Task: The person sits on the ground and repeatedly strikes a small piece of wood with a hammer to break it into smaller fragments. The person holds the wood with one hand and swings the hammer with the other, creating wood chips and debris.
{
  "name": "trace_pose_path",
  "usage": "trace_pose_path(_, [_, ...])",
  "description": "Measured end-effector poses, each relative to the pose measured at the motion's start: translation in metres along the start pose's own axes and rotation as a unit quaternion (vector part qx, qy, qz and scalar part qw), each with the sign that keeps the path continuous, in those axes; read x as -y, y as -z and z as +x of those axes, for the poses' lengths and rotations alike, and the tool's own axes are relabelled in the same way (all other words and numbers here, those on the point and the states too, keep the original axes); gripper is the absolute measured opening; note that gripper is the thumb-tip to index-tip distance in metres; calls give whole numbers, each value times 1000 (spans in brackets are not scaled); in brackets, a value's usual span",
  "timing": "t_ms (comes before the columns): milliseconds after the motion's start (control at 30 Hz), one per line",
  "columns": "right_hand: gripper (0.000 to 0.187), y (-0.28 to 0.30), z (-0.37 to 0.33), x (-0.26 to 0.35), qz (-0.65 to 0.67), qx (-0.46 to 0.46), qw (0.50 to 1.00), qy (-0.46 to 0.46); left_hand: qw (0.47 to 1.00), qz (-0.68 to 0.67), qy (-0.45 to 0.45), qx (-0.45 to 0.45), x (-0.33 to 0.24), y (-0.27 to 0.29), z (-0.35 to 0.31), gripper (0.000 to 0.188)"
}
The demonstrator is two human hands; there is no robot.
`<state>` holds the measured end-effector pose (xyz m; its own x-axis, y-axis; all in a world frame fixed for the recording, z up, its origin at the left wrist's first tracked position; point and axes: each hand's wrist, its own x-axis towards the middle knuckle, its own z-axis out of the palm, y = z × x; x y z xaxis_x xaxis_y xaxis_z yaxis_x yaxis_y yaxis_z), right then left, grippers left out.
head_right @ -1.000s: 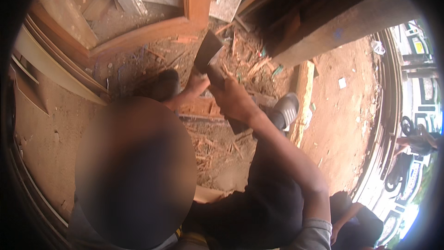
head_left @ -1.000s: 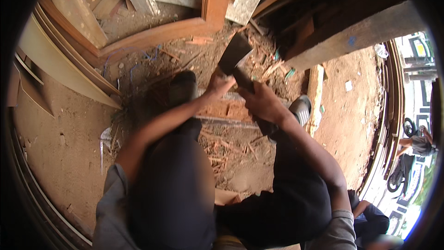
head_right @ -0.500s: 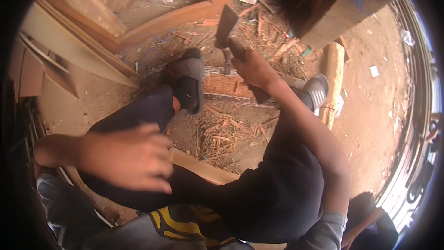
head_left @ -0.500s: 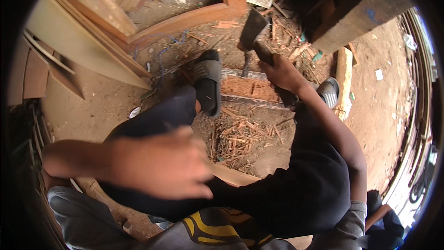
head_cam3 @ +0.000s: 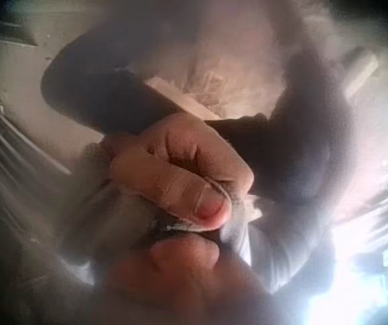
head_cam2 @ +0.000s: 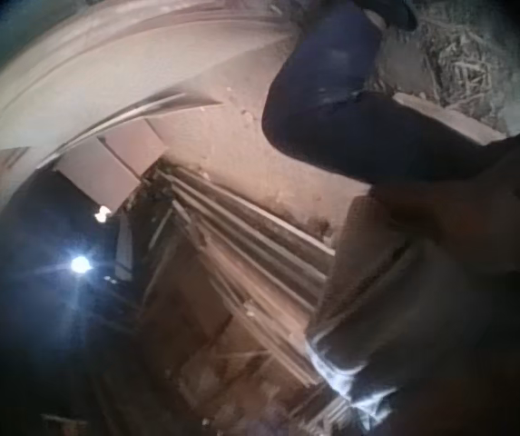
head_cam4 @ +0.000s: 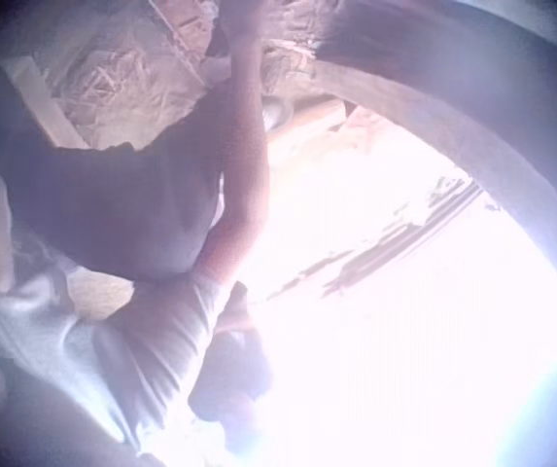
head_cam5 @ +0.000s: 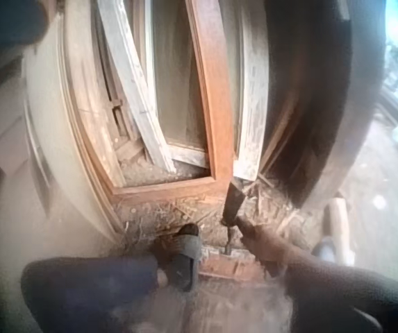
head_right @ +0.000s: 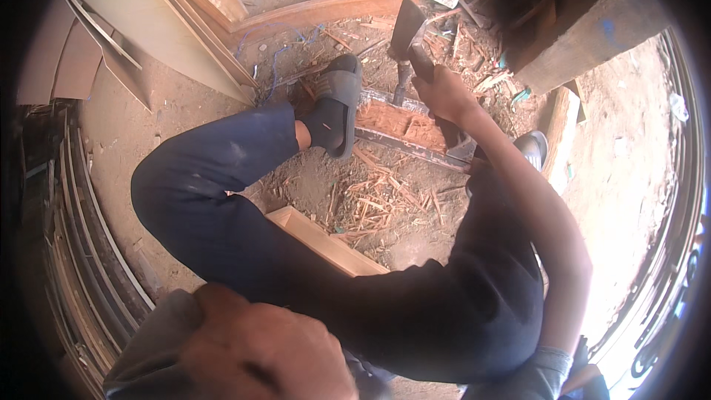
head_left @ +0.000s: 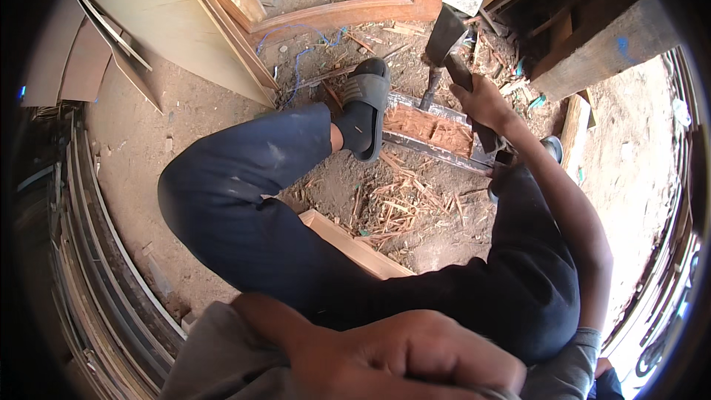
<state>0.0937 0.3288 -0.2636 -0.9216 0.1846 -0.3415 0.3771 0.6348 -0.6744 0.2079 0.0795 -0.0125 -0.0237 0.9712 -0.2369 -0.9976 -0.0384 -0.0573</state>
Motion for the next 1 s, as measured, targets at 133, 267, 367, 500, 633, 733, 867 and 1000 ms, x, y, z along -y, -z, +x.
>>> trace_pose_path(133, [35, -2, 15, 8, 22, 96, 994, 45, 920, 232, -254, 187, 15, 7, 15, 27])
trace_pose_path(267, [33, -2, 16, 20, 133, 142, 980, -45, 868, 254, -286, 317, -25, 69, 26, 36])
trace_pose_path(367, [34, 12, 7, 10, 211, 110, 968, -78, 858, 273, -431, -56, -55, 113, 55, 33])
trace_pose_path(500, [31, 11, 4, 19, 274, 125, 951, -67, 632, 486, -392, -460, -144, 218, 132, 27])
trace_pose_path(633, [32, 20, 1, 20, 255, 119, 957, -73, 495, 721, -295, -385, -193, 292, 169, 61])
trace_pose_path(733, [36, 34, -12, 21, 213, 66, 975, -20, 467, 717, -334, -394, -216, 312, 197, 57])
trace_pose_path(867, [39, 67, -33, 51, 170, -128, 971, 114, 592, 569, -465, -332, -224, 322, 214, 21])
trace_pose_path(1000, [30, 73, -44, 86, 184, -285, 921, 193, 675, 545, -398, -299, -236, 312, 223, 18])
